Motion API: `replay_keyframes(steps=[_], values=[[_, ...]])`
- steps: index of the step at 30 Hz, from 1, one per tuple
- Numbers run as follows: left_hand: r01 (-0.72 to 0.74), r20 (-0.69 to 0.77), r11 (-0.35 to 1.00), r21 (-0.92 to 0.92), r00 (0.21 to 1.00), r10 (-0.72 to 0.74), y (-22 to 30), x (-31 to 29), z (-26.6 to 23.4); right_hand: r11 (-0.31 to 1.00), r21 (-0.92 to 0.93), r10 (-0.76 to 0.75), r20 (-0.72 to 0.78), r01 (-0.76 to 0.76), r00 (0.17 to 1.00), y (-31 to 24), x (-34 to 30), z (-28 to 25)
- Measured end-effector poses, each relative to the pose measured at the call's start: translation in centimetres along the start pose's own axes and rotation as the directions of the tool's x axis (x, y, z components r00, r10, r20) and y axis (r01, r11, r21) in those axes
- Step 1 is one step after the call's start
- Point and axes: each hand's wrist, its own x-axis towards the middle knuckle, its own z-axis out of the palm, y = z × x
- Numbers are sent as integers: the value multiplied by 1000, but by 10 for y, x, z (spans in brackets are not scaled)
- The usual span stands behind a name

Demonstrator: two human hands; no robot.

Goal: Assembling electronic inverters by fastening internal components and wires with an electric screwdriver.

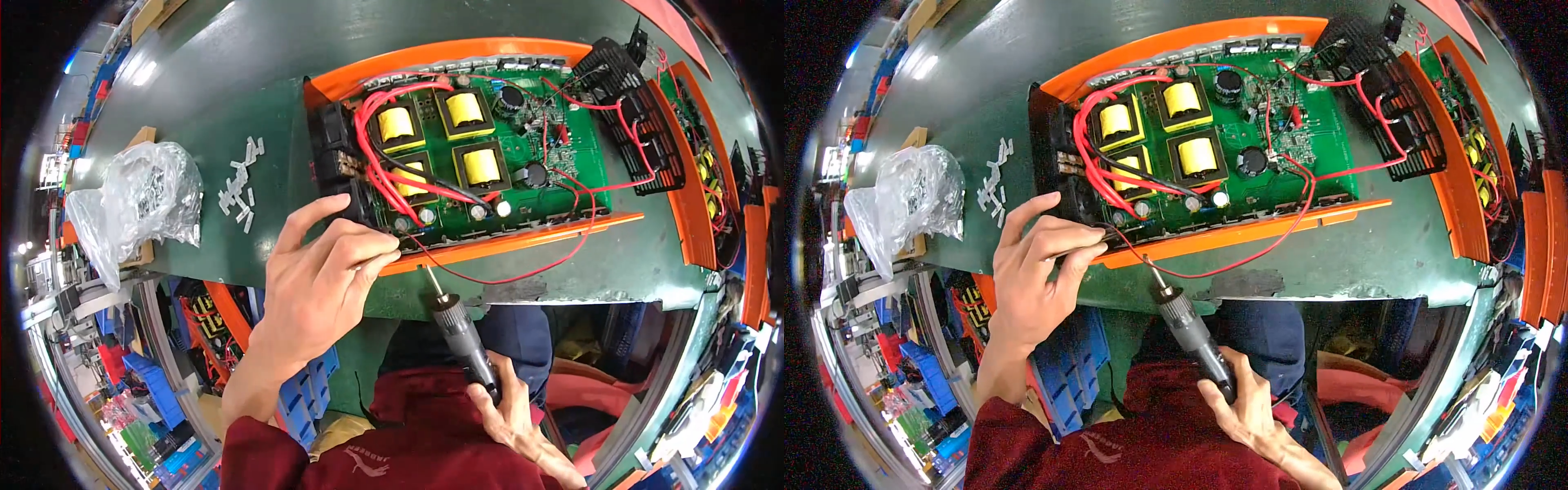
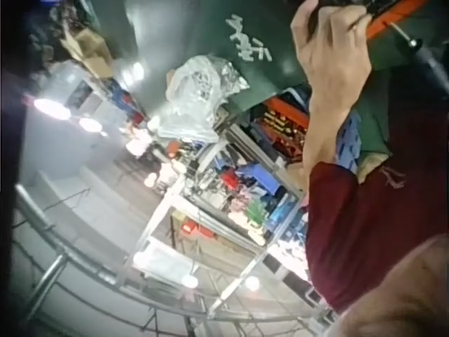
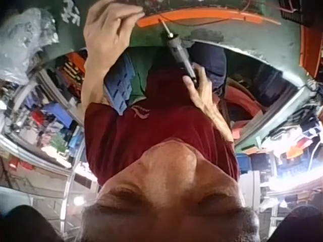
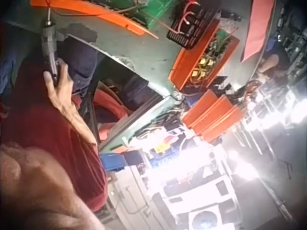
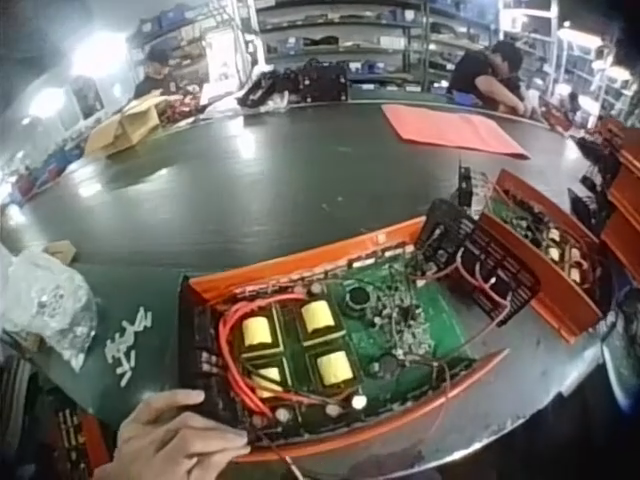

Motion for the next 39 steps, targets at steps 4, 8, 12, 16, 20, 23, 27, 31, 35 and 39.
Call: replay_keyframes(steps=[4, 8, 12, 16, 20, 23, 27, 31, 35, 39], values=[[15, 16, 1000, -9, 1000, -15, 1, 4, -6, 995, 74, -72, 37, 69, 997, -1, 6, -4], [79, 94, 996, -34, 993, -75, 1, 5, -9, 994, 47, -98, 32, 96, 995, -5, 9, -5], [86, 121, 996, -36, 989, -81, 0, 6, -9, 995, 18, -103, 4, 103, 995, -5, 9, -2], [107, 153, 993, -39, 983, -100, 0, 6, -12, 977, 190, 75, 138, -100, 988, -8, -1, -1], [141, 206, 988, -63, 971, -126, 1, 12, -18, 840, 444, 175, 319, -310, 931, -24, 2, 4], [151, 241, 988, -44, 961, -136, 3, 18, -21, 797, 481, 207, 351, -365, 913, -22, 1, 6], [167, 268, 985, -52, 952, -147, 4, 20, -22, 788, 559, 89, 315, -260, 945, -15, -2, 6], [148, 264, 989, -24, 955, -137, 6, 21, -21, 810, 533, 122, 258, -246, 958, -16, -4, 11], [128, 219, 991, -32, 969, -118, 4, 18, -20, 825, 505, 128, 272, -255, 954, -11, -6, 11], [149, 141, 988, -26, 979, -144, 4, 14, -6, 865, 441, 137, 249, -239, 959, -9, -6, 7]])
